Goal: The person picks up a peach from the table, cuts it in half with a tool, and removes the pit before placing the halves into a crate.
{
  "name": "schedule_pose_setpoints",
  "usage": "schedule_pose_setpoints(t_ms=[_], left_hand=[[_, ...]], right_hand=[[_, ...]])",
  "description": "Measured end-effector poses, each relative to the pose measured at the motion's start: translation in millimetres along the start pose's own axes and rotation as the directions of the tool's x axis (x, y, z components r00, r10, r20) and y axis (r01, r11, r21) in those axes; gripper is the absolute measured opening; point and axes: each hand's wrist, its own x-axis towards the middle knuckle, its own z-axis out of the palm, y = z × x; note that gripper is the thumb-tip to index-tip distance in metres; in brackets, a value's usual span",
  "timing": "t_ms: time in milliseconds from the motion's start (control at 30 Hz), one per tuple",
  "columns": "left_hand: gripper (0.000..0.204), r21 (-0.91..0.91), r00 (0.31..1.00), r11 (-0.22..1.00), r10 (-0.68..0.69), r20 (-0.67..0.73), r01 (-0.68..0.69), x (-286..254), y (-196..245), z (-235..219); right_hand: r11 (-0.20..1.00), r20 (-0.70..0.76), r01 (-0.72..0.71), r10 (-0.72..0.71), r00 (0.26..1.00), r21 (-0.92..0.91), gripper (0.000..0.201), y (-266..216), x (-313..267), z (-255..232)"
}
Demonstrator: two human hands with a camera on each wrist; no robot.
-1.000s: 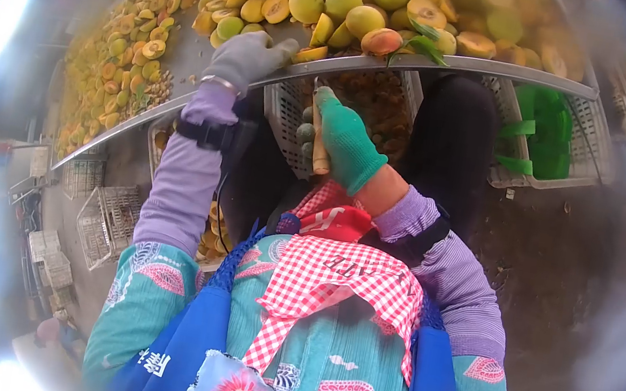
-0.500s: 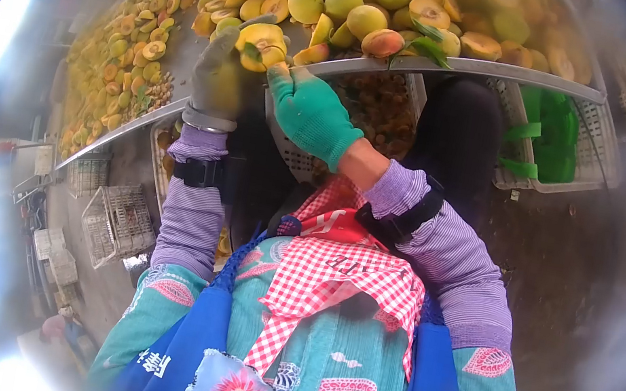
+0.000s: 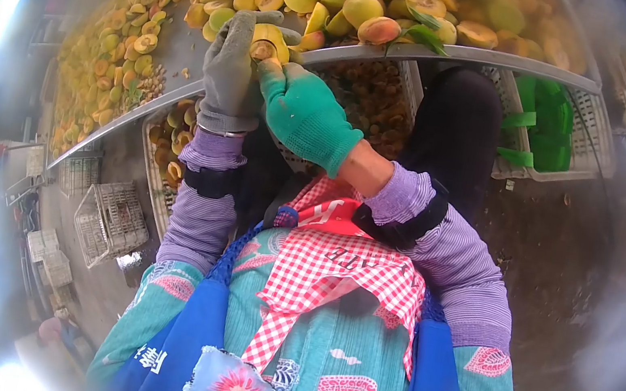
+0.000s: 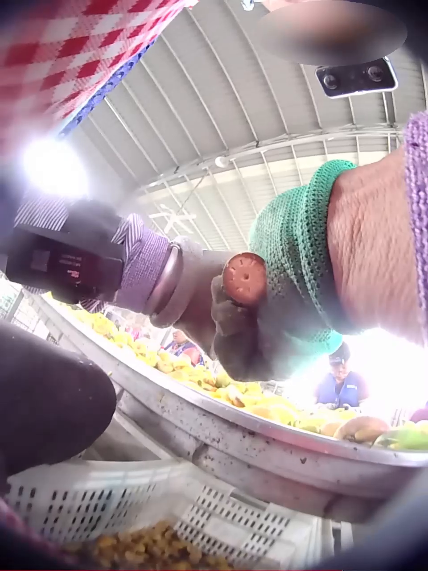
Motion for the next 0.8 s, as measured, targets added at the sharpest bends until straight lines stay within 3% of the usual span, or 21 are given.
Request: schedule_pose_setpoints(t_ms=[33,133,233,300,433,533,600,733,767,800], left_hand=[[0.033,-0.047,0.998,0.997,-0.058,-0.037,0.056,1,-1,2],[0.036,0.022,0.996,1.0,0.009,-0.09,-0.007,-2,4,17],[0.038,0.037,0.994,0.996,-0.085,-0.069,0.087,-5,6,15],[0.038,0.078,0.991,0.988,-0.137,0.002,0.136,-3,8,9],[0.039,0.233,0.967,0.951,-0.231,0.105,0.202,6,14,5],[0.037,0.088,0.978,0.975,-0.206,0.041,0.202,1,14,13],[0.037,0.072,0.949,0.955,-0.296,0.11,0.289,0,15,9],[0.04,0.209,0.885,0.926,-0.367,0.288,0.316,9,25,0],[0.043,0.164,0.874,0.909,-0.414,0.255,0.383,9,23,2],[0.043,0.128,0.915,0.935,-0.351,0.201,0.33,8,18,5]], right_hand=[[1.0,-0.006,0.014,-0.014,1.0,0.01,0.036,-3,-2,-1],[0.998,-0.162,0.055,-0.05,0.986,0.025,0.035,-2,-11,12],[0.985,-0.12,0.043,-0.023,0.993,0.169,0.048,3,-11,15],[0.955,0.0,-0.137,0.142,0.99,0.263,0.039,-6,-16,10],[0.791,0.123,-0.357,0.343,0.931,0.497,0.053,-25,-21,10],[0.657,0.296,-0.401,0.272,0.916,0.638,0.052,-20,-21,1],[0.768,0.309,-0.367,0.23,0.923,0.525,0.052,-16,-20,-11],[0.779,0.271,-0.377,0.273,0.923,0.501,0.049,-28,-29,-8],[0.656,0.389,-0.464,0.27,0.881,0.595,0.046,-27,-29,-8],[0.518,0.498,-0.545,0.241,0.833,0.659,0.042,-25,-27,-11]])
